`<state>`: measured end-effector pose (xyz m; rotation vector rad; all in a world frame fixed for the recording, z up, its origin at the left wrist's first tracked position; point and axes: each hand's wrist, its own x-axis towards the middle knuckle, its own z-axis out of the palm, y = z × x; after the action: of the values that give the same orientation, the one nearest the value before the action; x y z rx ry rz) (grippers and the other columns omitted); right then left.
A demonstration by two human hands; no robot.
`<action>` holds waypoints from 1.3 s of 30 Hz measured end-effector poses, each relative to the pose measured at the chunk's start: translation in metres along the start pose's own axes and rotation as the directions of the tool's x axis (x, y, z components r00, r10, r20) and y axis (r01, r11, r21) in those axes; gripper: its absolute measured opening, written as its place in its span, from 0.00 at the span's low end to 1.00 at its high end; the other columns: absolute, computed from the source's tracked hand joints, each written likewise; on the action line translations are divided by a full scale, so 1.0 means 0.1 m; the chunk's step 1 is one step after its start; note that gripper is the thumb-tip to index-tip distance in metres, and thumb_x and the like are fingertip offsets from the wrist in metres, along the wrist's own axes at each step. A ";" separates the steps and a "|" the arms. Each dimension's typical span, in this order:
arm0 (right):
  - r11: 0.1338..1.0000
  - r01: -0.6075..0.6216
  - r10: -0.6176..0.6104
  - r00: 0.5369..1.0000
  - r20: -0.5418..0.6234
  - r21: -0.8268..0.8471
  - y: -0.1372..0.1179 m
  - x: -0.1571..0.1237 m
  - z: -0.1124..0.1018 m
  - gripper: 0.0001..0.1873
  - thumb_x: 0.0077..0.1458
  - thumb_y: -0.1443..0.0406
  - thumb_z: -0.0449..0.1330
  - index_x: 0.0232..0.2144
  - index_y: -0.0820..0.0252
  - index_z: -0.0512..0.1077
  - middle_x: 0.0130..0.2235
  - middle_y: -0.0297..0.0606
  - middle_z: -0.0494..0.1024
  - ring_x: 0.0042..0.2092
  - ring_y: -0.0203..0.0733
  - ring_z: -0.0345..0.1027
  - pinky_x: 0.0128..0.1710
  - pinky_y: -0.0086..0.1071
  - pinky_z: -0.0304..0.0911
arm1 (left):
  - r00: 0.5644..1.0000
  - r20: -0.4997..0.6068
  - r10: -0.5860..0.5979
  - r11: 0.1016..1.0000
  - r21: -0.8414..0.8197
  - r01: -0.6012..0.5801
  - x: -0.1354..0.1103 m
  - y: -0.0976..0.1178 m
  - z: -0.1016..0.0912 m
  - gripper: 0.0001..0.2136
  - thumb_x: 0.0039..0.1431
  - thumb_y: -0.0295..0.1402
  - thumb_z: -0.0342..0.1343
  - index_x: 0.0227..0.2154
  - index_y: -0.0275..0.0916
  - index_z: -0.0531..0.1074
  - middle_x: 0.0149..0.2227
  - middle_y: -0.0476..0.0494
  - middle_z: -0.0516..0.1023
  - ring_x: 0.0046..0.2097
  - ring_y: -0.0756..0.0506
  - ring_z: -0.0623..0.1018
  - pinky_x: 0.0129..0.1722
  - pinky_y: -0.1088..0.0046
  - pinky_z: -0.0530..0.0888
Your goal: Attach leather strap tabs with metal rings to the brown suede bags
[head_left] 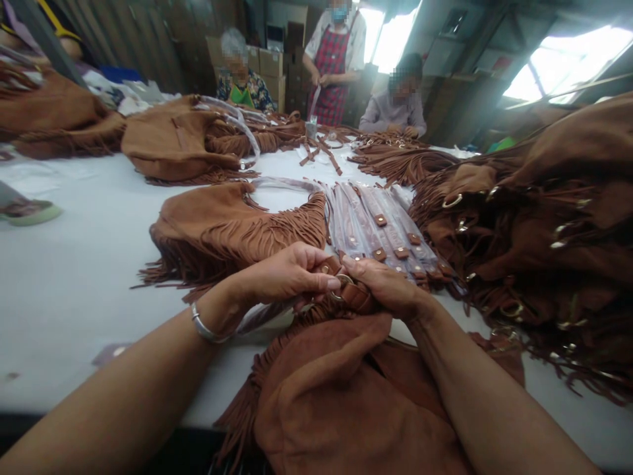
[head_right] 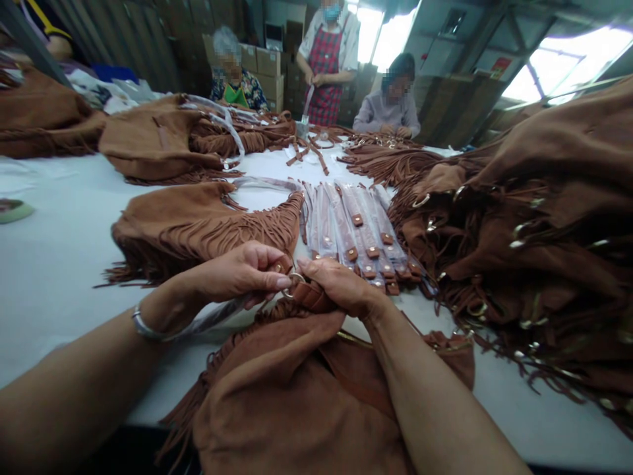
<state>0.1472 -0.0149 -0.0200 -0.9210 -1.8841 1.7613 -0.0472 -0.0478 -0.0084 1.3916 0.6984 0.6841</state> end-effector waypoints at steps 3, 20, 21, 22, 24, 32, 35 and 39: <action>1.000 -0.001 0.000 0.999 -0.047 -0.004 0.03 0.00 0.00 0.27 0.56 0.47 0.52 0.27 0.69 0.69 0.25 0.37 0.69 0.23 0.30 0.58 0.21 0.22 0.55 | 0.996 -0.077 0.053 0.999 -0.007 -0.054 0.01 0.00 0.06 0.09 0.53 0.34 0.58 0.28 0.32 0.67 0.19 0.51 0.67 0.15 0.56 0.64 0.12 0.85 0.63; 0.874 0.123 -0.156 0.987 0.032 0.470 0.10 -0.12 0.00 0.11 0.58 0.61 0.56 0.35 0.66 0.69 0.32 0.39 0.73 0.33 0.34 0.70 0.36 0.23 0.65 | 0.977 -0.193 0.088 0.876 -0.451 -0.168 0.15 -0.25 0.25 0.07 0.57 0.32 0.54 0.31 0.32 0.65 0.23 0.46 0.72 0.17 0.53 0.71 0.13 0.86 0.63; 0.878 0.119 -0.151 0.988 0.031 0.463 0.10 -0.12 -0.01 0.11 0.57 0.61 0.56 0.36 0.66 0.69 0.32 0.39 0.73 0.32 0.34 0.69 0.35 0.23 0.65 | 0.977 -0.190 0.097 0.877 -0.448 -0.174 0.16 -0.25 0.25 0.07 0.57 0.32 0.54 0.31 0.32 0.65 0.23 0.47 0.72 0.17 0.53 0.71 0.13 0.86 0.63; 0.886 0.120 -0.149 0.988 0.029 0.448 0.10 -0.12 -0.01 0.12 0.57 0.61 0.56 0.36 0.66 0.69 0.32 0.39 0.73 0.32 0.33 0.69 0.35 0.23 0.65 | 0.977 -0.188 0.102 0.878 -0.444 -0.177 0.16 -0.26 0.25 0.07 0.58 0.32 0.53 0.31 0.32 0.65 0.23 0.47 0.71 0.17 0.53 0.70 0.13 0.86 0.63; 0.904 0.120 -0.146 0.989 0.033 0.411 0.09 -0.13 -0.03 0.12 0.56 0.61 0.57 0.36 0.67 0.69 0.31 0.38 0.72 0.31 0.34 0.67 0.35 0.24 0.64 | 0.978 -0.185 0.099 0.880 -0.442 -0.172 0.16 -0.26 0.25 0.07 0.58 0.32 0.53 0.30 0.32 0.65 0.22 0.48 0.71 0.16 0.54 0.69 0.13 0.86 0.63; 0.971 -0.012 -0.072 0.938 0.339 0.241 0.00 -0.13 -0.10 0.20 0.52 0.56 0.59 0.28 0.72 0.66 0.21 0.34 0.61 0.20 0.27 0.51 0.19 0.21 0.46 | 0.999 -0.035 0.014 0.927 -0.375 -0.026 0.06 -0.17 0.22 0.12 0.52 0.35 0.59 0.25 0.32 0.64 0.18 0.49 0.69 0.14 0.54 0.66 0.11 0.84 0.64; 0.967 -0.041 -0.047 0.941 0.335 0.250 0.02 -0.11 -0.08 0.20 0.50 0.55 0.61 0.28 0.71 0.65 0.21 0.32 0.60 0.19 0.26 0.48 0.17 0.20 0.42 | 0.999 0.013 -0.045 0.954 -0.295 0.047 0.01 -0.12 0.18 0.13 0.50 0.34 0.60 0.24 0.32 0.63 0.18 0.48 0.70 0.14 0.53 0.67 0.11 0.84 0.63; 0.940 0.004 -0.040 0.994 0.097 0.342 0.12 -0.09 -0.03 0.19 0.52 0.55 0.60 0.27 0.68 0.64 0.20 0.30 0.58 0.18 0.26 0.47 0.16 0.20 0.44 | 0.989 -0.143 0.041 0.958 -0.274 -0.080 0.03 -0.13 0.20 0.12 0.51 0.35 0.59 0.28 0.32 0.65 0.20 0.48 0.71 0.15 0.53 0.69 0.12 0.83 0.66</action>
<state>0.1577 -0.0186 -0.0298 -0.6873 -1.5646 2.0707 -0.0299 -0.0585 -0.0200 1.1170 0.6395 0.8972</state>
